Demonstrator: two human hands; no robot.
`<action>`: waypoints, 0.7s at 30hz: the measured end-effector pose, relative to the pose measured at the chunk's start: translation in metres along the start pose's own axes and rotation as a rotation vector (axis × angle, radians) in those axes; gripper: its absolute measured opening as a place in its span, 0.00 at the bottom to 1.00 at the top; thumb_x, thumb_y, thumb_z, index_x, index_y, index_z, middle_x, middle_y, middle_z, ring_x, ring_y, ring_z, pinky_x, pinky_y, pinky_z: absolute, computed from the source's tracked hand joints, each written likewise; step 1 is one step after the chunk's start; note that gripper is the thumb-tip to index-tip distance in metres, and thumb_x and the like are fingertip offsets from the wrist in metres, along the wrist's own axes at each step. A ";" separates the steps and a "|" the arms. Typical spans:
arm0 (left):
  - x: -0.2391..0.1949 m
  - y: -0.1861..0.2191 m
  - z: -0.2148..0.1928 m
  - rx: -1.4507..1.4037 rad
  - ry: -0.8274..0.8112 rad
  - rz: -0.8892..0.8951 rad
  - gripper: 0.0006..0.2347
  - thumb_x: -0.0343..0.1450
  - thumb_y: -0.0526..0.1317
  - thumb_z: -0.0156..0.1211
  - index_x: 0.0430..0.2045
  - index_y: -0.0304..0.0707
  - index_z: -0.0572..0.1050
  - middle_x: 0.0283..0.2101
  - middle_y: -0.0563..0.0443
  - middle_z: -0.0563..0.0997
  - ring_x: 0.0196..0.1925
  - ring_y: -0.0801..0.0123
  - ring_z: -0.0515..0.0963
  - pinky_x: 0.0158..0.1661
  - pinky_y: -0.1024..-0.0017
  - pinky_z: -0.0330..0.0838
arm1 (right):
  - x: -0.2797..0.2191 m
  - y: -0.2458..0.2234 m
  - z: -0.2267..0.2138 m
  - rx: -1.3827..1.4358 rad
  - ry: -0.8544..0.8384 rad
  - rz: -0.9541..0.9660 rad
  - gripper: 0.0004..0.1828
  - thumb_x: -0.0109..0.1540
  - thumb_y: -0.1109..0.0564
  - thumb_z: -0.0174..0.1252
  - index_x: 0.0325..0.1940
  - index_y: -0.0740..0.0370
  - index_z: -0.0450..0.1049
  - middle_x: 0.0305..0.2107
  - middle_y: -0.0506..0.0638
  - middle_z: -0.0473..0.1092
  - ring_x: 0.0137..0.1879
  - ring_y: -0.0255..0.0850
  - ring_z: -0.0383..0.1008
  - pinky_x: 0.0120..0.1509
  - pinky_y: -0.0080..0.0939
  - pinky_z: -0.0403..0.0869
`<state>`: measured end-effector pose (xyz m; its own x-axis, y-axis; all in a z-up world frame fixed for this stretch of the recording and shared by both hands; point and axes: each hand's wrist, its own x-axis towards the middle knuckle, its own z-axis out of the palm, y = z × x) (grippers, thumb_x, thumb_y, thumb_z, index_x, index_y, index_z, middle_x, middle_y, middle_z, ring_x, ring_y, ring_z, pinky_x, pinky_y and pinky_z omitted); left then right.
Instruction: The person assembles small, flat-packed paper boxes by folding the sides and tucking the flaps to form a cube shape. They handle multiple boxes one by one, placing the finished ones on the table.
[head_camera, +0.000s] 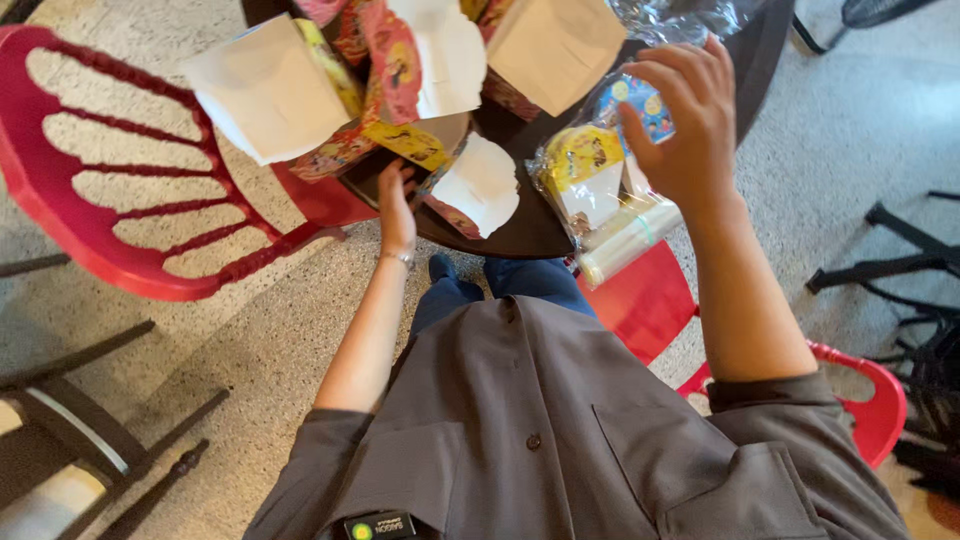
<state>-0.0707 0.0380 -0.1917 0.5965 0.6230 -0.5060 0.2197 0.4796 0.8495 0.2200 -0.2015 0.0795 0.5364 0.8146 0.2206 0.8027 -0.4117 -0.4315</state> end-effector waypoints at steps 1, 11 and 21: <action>-0.012 0.001 -0.010 -0.029 0.047 -0.080 0.25 0.77 0.57 0.42 0.64 0.40 0.64 0.56 0.49 0.74 0.56 0.66 0.74 0.54 0.65 0.71 | -0.030 0.019 -0.003 0.021 0.063 0.193 0.16 0.69 0.59 0.65 0.60 0.60 0.73 0.57 0.56 0.71 0.69 0.54 0.69 0.81 0.53 0.60; -0.161 0.004 0.022 0.427 -0.299 -0.440 0.14 0.78 0.49 0.46 0.47 0.42 0.75 0.41 0.53 0.81 0.37 0.75 0.80 0.38 0.77 0.76 | -0.245 0.179 0.098 0.381 -0.023 1.245 0.51 0.53 0.41 0.73 0.69 0.72 0.58 0.59 0.67 0.66 0.60 0.55 0.69 0.62 0.54 0.70; -0.072 0.066 0.296 1.260 -0.459 0.639 0.35 0.62 0.51 0.71 0.64 0.42 0.63 0.64 0.43 0.68 0.69 0.49 0.64 0.65 0.46 0.58 | -0.236 0.261 0.097 0.420 -0.184 1.375 0.49 0.52 0.40 0.75 0.66 0.63 0.58 0.47 0.63 0.70 0.40 0.49 0.78 0.34 0.45 0.78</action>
<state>0.1294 -0.1583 -0.0545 0.9803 0.1574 -0.1197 0.1977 -0.7809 0.5925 0.2777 -0.4620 -0.1700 0.7383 -0.0652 -0.6714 -0.4614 -0.7748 -0.4322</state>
